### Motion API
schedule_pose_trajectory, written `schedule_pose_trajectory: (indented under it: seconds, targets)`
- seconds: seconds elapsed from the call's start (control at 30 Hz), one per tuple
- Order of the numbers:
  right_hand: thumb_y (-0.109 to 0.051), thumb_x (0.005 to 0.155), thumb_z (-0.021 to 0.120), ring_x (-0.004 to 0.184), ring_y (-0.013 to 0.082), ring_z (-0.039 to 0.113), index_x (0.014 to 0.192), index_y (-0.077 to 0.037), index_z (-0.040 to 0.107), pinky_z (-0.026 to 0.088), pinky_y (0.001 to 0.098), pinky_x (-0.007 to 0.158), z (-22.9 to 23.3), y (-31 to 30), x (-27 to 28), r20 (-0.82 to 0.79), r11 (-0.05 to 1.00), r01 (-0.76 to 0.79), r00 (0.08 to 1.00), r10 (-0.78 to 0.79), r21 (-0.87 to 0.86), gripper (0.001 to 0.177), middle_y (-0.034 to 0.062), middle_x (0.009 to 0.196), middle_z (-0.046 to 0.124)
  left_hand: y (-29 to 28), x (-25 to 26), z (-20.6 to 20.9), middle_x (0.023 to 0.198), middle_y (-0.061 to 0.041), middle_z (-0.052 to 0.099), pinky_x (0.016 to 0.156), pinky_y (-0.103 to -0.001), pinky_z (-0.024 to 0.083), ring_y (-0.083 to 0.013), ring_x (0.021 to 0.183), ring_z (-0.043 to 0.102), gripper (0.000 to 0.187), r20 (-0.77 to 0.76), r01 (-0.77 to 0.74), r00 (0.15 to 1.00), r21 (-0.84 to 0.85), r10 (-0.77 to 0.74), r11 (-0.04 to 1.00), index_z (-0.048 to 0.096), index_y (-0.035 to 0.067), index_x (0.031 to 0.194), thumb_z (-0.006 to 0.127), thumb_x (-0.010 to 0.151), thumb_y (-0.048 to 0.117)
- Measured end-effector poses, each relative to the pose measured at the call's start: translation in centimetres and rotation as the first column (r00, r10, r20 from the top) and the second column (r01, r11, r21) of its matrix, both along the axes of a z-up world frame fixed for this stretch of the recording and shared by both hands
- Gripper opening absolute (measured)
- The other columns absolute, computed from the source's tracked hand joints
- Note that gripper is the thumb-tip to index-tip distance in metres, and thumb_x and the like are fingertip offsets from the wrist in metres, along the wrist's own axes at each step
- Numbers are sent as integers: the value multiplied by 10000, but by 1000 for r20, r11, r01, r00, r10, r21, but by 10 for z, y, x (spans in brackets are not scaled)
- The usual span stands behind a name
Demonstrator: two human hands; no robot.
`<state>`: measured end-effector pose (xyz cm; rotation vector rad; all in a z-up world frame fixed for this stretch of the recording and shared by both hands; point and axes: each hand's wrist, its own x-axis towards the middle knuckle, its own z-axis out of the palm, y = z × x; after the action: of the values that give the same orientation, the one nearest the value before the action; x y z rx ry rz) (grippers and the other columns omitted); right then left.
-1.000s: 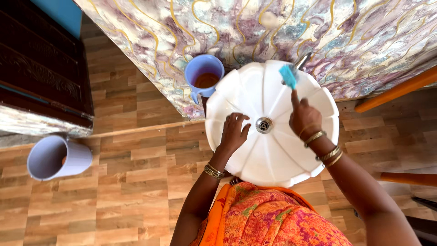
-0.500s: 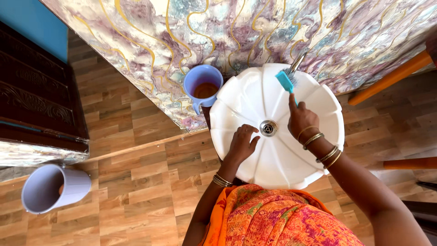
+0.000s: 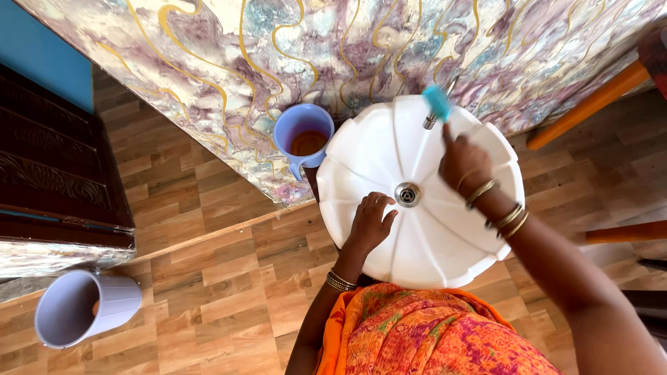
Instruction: The person cleans a white pedestal sink using a small blue brush and then wipes a wall-mounted mirror with the same brush.
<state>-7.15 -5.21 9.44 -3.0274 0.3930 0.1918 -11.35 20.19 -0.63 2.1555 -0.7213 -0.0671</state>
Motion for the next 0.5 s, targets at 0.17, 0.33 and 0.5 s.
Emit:
schedule_pose_trajectory:
  seconds: [0.17,0.33,0.5]
  targets:
    - [-179,955,545,782,368,715,1634,-171,284,595,490,660,2,-6,12,-22,995,92,996,-91,26,728,248,1086,640,0,-1,2,1186,-139,607,967,-471,454,-335,1128,584,220,-12,7,1000,18,-7,1000,648,85,1136,693,937,169]
    - [-145,918,569,811,383,707,1629,-160,379,575,495,761,-10,-53,49,245,972,61,962,-118,228,735,223,908,695,-1,-1,2,1186,-147,612,957,-473,472,-349,1115,590,223,27,27,999,1,-27,1000,647,79,1129,705,931,164]
    - [-168,899,585,733,407,687,1585,-138,379,572,538,659,-40,-2,4,204,974,58,973,-103,218,717,239,962,665,-1,1,3,1193,-167,618,976,-473,477,-368,1130,589,236,4,34,999,4,-34,999,644,65,1139,709,932,158]
